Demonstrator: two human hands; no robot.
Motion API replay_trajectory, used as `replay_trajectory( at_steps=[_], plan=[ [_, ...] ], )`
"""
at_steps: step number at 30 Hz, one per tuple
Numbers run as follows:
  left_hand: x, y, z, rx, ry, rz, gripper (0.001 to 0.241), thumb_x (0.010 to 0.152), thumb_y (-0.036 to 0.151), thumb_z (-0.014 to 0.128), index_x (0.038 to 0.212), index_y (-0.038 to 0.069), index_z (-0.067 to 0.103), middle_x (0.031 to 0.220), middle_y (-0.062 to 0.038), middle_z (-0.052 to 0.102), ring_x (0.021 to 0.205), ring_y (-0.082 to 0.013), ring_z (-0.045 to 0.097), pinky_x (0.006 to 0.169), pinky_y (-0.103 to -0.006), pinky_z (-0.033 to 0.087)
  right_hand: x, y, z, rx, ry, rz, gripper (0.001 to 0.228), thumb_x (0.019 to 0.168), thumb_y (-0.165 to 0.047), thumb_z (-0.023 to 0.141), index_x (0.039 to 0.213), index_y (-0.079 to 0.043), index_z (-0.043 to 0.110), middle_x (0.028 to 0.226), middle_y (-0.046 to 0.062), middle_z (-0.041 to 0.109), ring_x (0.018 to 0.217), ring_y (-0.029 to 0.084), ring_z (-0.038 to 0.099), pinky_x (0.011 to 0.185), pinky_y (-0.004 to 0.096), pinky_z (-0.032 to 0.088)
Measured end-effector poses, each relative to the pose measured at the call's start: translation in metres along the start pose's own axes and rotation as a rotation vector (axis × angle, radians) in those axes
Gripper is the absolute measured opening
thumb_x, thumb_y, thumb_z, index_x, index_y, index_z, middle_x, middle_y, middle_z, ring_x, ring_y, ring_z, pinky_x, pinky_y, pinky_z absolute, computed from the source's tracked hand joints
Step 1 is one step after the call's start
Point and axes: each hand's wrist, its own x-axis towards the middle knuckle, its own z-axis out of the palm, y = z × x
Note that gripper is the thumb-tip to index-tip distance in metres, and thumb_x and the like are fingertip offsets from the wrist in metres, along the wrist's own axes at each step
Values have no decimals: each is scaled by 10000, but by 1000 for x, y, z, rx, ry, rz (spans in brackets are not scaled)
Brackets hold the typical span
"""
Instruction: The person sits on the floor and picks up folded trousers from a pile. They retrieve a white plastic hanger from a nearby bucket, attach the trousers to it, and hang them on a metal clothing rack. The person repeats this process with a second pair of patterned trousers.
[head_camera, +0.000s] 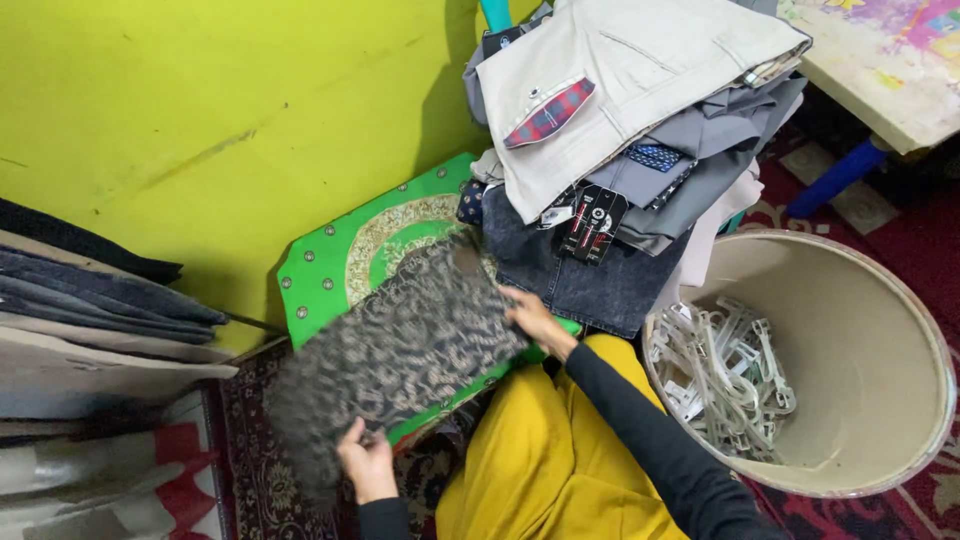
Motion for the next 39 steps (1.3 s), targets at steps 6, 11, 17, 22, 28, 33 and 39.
replay_trajectory(
  at_steps=[6, 11, 17, 22, 28, 33, 39],
  plan=[
    [-49, -19, 5, -50, 249, -213, 453, 997, 161, 480, 1444, 98, 496, 1694, -197, 79, 1592, -332, 72, 1286, -533, 82, -11, 80, -8, -33, 92, 217, 672, 886, -8, 508, 1535, -169, 444, 1595, 206, 370, 1345, 341, 515, 1184, 538, 372],
    [-178, -18, 63, 1004, -350, 20, 750, 812, -204, 534, 1510, -23, 327, 1635, -159, 321, 1500, -293, 361, 1246, -494, 296, -32, 84, -18, -14, 110, 169, 598, 897, -69, 734, 1428, -19, 464, 838, 49, 486, 473, 136, 506, 394, 226, 547],
    [-103, -166, 120, 1286, -749, 494, 510, 1058, 226, 471, 1553, 140, 383, 1697, -105, 192, 1571, -264, 57, 1239, -544, -58, -16, 131, -18, -42, 302, 132, 490, 794, -52, 859, 1233, -3, 649, 928, 204, 630, 613, 246, 731, 515, 323, 675],
    [-35, -192, 133, 1862, -908, 556, 703, 1074, 576, 140, 1615, 146, 269, 1721, -21, 108, 1582, -241, 94, 1223, -624, -54, -11, 151, -18, -223, 374, 64, 414, 782, -120, 845, 1168, -89, 699, 780, 69, 616, 503, 175, 694, 523, 317, 631],
    [20, -180, 146, 1843, -811, 822, 631, 1076, 551, 285, 1576, 174, 360, 1667, -88, 283, 1538, -298, 257, 1214, -655, 90, -6, 176, -23, -277, 342, 120, 415, 794, -216, 815, 1186, -153, 694, 775, 62, 752, 569, 159, 742, 643, 316, 626],
    [-51, -119, 109, 1599, -843, 953, 312, 1049, 450, 510, 1073, 199, 694, 1047, -33, 696, 1059, -225, 669, 967, -424, 532, -32, 108, -6, 77, 315, 265, 526, 869, -256, 778, 1296, 23, 648, 1115, 275, 701, 946, 309, 755, 644, 367, 671],
    [-142, -96, 49, 751, -782, -599, 962, 792, 691, 299, 1538, 88, 372, 1412, -233, 648, 1140, -342, 722, 870, -447, 621, -21, 73, 11, 262, 113, 179, 748, 901, -135, 643, 1552, -13, 296, 1595, 271, 337, 1268, 407, 588, 674, 341, 669]
  ],
)
